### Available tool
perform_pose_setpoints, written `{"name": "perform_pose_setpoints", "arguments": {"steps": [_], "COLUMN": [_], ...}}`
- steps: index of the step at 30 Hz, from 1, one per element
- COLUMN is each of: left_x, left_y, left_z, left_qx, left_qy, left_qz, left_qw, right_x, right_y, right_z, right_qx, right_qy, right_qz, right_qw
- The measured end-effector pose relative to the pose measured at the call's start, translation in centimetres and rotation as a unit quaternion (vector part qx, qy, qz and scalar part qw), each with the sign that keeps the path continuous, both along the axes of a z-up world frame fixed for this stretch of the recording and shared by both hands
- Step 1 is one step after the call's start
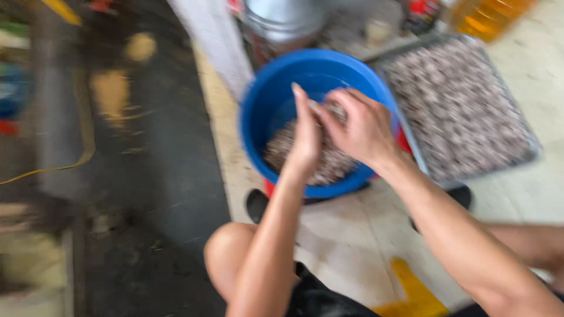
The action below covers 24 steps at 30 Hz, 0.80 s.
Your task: Shaping a mixture of ingredients into small balls and placing them onto a tray.
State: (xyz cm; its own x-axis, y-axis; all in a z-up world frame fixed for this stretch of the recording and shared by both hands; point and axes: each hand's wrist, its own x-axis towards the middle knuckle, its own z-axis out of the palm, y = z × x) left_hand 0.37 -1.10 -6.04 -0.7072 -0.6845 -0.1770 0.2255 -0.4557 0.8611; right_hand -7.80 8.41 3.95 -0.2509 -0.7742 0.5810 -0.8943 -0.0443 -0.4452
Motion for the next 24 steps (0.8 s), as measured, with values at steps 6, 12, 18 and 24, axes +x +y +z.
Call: {"name": "perform_pose_setpoints", "arguments": {"steps": [6, 12, 18, 24], "left_x": [1.8, 2.2, 1.6, 2.0], "left_y": [0.6, 0.0, -0.2, 0.1], "left_z": [5.5, 5.5, 3.8, 5.3], "left_qx": [0.063, 0.054, -0.018, 0.010], "left_qy": [-0.048, -0.049, -0.008, -0.062], "left_qz": [-0.001, 0.016, 0.042, 0.036], "left_qw": [0.997, 0.997, 0.999, 0.997], "right_x": [-0.5, 0.5, 0.8, 0.6], "right_y": [-2.4, -3.3, -3.3, -3.1], "right_z": [-2.3, -1.8, -0.8, -0.8], "right_qx": [0.042, 0.113, -0.009, 0.090], "right_qy": [-0.008, -0.043, -0.041, -0.045], "right_qz": [-0.001, -0.071, -0.033, -0.117], "right_qw": [0.999, 0.990, 0.999, 0.988]}}
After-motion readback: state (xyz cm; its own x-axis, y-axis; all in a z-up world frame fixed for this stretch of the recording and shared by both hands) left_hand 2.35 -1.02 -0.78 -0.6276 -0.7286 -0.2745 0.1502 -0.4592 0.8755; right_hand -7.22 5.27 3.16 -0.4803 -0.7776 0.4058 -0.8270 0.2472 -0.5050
